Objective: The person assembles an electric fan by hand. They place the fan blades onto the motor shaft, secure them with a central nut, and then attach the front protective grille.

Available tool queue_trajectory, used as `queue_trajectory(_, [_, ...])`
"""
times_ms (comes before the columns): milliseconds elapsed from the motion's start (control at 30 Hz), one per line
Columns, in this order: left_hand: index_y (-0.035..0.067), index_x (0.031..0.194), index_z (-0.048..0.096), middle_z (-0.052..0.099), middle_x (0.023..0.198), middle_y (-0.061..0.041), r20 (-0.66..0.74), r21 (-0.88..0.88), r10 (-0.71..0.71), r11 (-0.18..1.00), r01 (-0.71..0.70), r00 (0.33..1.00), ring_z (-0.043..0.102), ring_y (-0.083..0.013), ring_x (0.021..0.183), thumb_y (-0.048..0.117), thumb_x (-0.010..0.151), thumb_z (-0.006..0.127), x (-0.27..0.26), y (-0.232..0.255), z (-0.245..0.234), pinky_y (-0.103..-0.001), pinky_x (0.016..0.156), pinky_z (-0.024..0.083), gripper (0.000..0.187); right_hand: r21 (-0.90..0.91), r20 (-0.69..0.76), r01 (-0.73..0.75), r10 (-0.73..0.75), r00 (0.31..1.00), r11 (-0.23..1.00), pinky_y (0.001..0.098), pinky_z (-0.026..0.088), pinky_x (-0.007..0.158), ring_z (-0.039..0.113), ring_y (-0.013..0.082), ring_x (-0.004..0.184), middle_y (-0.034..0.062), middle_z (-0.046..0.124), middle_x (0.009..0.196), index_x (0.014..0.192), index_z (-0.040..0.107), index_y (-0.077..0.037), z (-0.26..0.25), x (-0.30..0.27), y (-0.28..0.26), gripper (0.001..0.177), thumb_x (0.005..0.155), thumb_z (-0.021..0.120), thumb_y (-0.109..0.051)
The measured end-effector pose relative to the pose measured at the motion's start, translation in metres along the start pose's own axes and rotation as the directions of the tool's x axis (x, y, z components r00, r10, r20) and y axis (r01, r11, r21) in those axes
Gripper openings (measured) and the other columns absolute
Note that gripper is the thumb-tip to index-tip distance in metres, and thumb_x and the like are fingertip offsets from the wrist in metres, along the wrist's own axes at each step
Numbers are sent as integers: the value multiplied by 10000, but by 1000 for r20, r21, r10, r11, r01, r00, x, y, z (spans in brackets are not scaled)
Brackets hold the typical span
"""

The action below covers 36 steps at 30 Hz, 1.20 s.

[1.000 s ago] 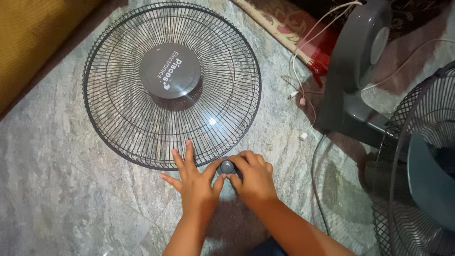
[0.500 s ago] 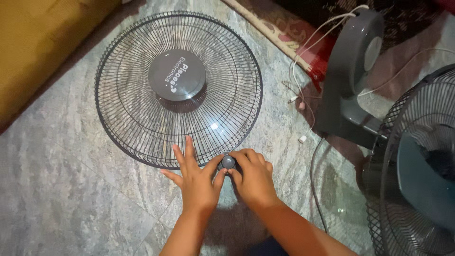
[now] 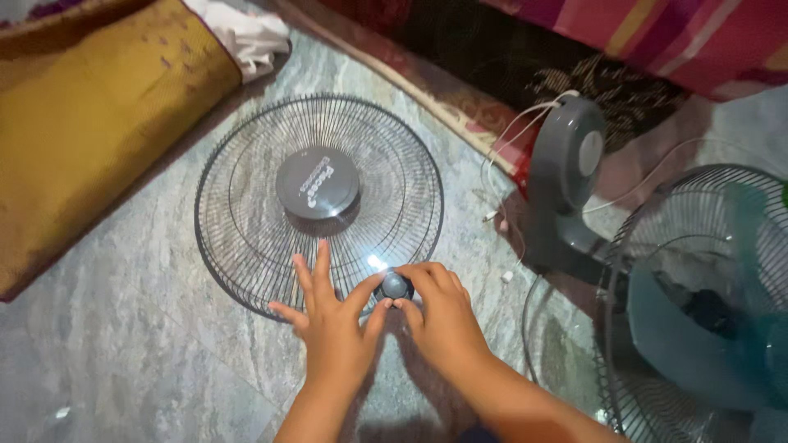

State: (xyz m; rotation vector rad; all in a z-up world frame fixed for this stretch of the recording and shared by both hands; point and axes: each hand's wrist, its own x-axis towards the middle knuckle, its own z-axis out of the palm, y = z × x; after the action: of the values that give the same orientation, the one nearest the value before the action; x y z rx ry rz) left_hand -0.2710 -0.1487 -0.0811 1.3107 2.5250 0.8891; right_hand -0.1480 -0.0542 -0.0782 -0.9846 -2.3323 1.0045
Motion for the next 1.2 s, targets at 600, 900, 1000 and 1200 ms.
queue_trajectory(600, [251, 1148, 769, 332, 1574, -172, -189, -59, 291, 950, -307, 938, 136, -483, 1499, 312, 809, 767, 28, 105, -50, -866, 988, -98, 344, -47, -116, 243, -247, 962, 969, 431, 460, 950, 595, 369, 1130, 144, 640, 1170, 1204, 633, -45, -133, 13, -47, 370, 853, 722, -124])
queue_trajectory(900, [214, 1139, 752, 404, 1539, -150, -188, -99, 454, 874, -477, 871, 239, -452, 1500, 310, 832, 779, 33, 177, -45, -869, 1039, -48, 323, -66, -169, 212, -220, 961, 975, 406, 508, 918, 638, 327, 1116, 135, 659, 1189, 1205, 632, -45, -214, -7, -31, 381, 847, 724, -136])
queue_trajectory(1000, [224, 1159, 755, 397, 1529, -144, -216, -70, 516, 839, -540, 829, 206, -484, 1486, 322, 820, 779, 32, 203, -34, -869, 1029, -19, 353, -111, -220, 207, -227, 949, 972, 420, 491, 929, 634, 338, 1127, 137, 661, 1186, 1212, 636, -42, -233, -21, -15, 405, 839, 750, -148])
queue_trajectory(1200, [229, 1140, 758, 365, 1552, -140, -144, -99, 575, 801, -590, 805, 163, -486, 1497, 339, 820, 783, 22, 250, -6, -878, 1014, 0, 339, -164, -321, 188, -232, 918, 968, 408, 497, 972, 638, 331, 1160, 131, 677, 1210, 1207, 652, -45, -271, -50, 24, 416, 828, 760, -178])
